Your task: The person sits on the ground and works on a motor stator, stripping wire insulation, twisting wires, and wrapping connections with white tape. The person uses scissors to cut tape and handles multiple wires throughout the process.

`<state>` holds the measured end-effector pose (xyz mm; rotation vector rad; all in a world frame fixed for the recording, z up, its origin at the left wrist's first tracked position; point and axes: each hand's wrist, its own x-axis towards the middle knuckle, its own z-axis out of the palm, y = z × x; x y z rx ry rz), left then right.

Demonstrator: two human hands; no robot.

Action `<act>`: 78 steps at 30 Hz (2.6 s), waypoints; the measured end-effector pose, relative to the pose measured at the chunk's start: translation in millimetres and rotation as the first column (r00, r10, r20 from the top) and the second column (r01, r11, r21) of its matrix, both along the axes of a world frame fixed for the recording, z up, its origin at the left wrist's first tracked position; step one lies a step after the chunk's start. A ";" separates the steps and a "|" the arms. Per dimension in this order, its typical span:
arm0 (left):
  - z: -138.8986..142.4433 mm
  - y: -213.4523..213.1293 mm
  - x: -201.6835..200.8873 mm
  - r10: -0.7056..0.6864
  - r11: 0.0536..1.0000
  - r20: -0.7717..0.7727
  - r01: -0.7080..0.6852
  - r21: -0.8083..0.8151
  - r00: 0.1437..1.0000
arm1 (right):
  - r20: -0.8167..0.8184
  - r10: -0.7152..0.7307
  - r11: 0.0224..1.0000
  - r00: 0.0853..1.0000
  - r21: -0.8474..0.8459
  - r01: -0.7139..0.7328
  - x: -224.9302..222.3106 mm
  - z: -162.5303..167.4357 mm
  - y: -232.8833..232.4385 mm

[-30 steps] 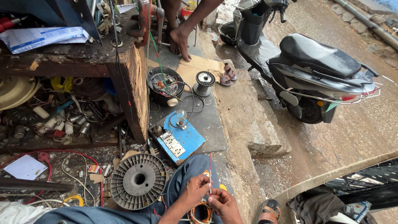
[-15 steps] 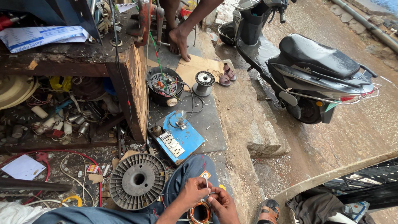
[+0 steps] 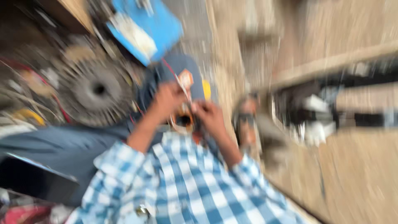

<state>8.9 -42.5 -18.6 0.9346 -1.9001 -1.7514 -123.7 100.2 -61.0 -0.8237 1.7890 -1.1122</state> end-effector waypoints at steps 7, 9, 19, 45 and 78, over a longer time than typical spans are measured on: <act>-17.0 11.3 2.5 0.130 0.882 -0.338 0.048 0.470 0.932 | 0.345 -0.025 0.994 0.938 -0.092 0.060 -1.2 -15.6 11.1; -20.8 11.4 2.8 0.120 0.879 -0.323 0.051 0.474 0.939 | 0.375 -0.018 0.991 0.927 -0.113 0.065 -1.5 -15.1 12.5; -57.1 18.1 8.8 0.029 0.917 -0.277 0.085 0.389 0.960 | 0.292 -0.023 0.994 0.956 -0.099 0.055 -2.7 -25.6 21.1; -62.8 15.9 8.1 0.008 0.928 -0.257 0.088 0.361 0.966 | 0.320 -0.110 0.993 0.941 -0.003 0.117 -0.8 -27.0 22.4; -69.7 15.6 9.5 -0.038 0.909 -0.227 0.128 0.396 0.973 | 0.256 -0.108 0.991 0.961 -0.044 0.123 -4.5 -24.8 17.6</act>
